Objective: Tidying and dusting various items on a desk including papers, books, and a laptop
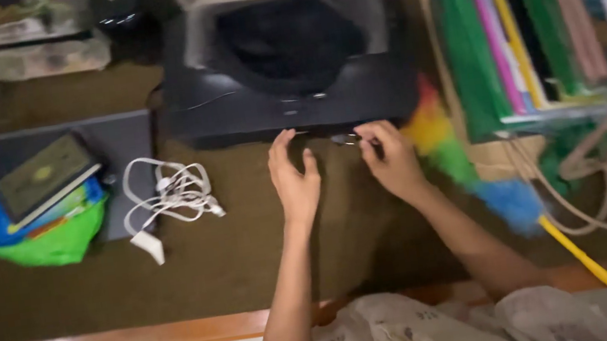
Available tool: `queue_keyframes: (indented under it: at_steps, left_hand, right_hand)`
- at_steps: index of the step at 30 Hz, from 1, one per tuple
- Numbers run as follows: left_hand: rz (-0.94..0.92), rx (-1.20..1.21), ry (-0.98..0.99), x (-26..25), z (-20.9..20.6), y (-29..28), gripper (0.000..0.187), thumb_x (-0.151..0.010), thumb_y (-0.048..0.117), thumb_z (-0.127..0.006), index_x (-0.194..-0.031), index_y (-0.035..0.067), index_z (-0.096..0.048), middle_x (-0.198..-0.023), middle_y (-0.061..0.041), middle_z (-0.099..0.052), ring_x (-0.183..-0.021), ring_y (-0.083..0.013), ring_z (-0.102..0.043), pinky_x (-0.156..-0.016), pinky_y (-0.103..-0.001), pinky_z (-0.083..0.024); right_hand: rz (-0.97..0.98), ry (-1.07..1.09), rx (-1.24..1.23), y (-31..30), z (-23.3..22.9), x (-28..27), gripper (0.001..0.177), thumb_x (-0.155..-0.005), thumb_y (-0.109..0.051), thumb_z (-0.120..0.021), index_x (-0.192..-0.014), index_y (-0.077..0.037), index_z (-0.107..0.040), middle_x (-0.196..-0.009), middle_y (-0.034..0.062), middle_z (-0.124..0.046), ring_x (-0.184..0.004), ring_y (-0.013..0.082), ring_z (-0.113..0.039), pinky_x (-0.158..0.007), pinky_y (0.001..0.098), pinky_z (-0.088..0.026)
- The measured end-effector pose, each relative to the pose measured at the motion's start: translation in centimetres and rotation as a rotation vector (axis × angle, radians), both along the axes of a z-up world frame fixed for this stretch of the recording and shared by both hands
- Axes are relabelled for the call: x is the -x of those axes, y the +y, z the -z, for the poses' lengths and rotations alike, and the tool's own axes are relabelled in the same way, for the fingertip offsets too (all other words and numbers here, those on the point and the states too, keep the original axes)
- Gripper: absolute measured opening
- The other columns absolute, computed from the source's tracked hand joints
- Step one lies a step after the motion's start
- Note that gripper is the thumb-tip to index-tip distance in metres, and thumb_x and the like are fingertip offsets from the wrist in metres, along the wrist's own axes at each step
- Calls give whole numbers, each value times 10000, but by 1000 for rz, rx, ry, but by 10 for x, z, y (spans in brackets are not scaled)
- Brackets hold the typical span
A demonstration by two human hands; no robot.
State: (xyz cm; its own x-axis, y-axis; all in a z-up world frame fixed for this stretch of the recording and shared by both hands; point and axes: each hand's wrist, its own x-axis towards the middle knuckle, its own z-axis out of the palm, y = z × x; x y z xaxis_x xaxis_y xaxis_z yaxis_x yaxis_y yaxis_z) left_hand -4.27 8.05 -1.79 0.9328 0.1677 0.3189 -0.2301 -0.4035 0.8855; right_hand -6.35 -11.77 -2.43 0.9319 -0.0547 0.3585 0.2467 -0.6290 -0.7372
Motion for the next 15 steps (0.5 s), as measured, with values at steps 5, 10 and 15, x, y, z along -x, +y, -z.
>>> queue_keyframes:
  at_steps: [5, 10, 15]
  left_hand:
    - [153, 26, 71, 17, 13, -67, 422, -869, 17, -700, -1275, 117, -646, -1300, -132, -628, -1231, -386, -607, -1070, -520, -469]
    - [283, 41, 129, 42, 23, -132, 406, -872, 25, -702, -1265, 116, -651, -1271, -141, -638, -1238, -381, -607, -1078, -505, -467]
    - [434, 43, 237, 72, 22, -188, 381, -903, 30, -684, -1279, 71, -644, -1252, -176, -632, -1250, -421, -596, -1084, -543, -456]
  right_hand:
    - [177, 24, 66, -102, 37, 69, 196, -935, 4, -674, -1125, -36, -702, -974, 156, -665, -894, 370, -707, -770, 416, -600]
    - [364, 149, 214, -162, 68, 152, 138, -941, -60, -672, -1073, -21, -686, -922, 194, -669, -843, 400, -687, -752, 490, -583]
    - [493, 249, 580, -189, 78, 223, 531, -752, -137, -790, -1260, -85, -644, -1158, 176, -593, -1040, 420, -604, -864, 540, -547]
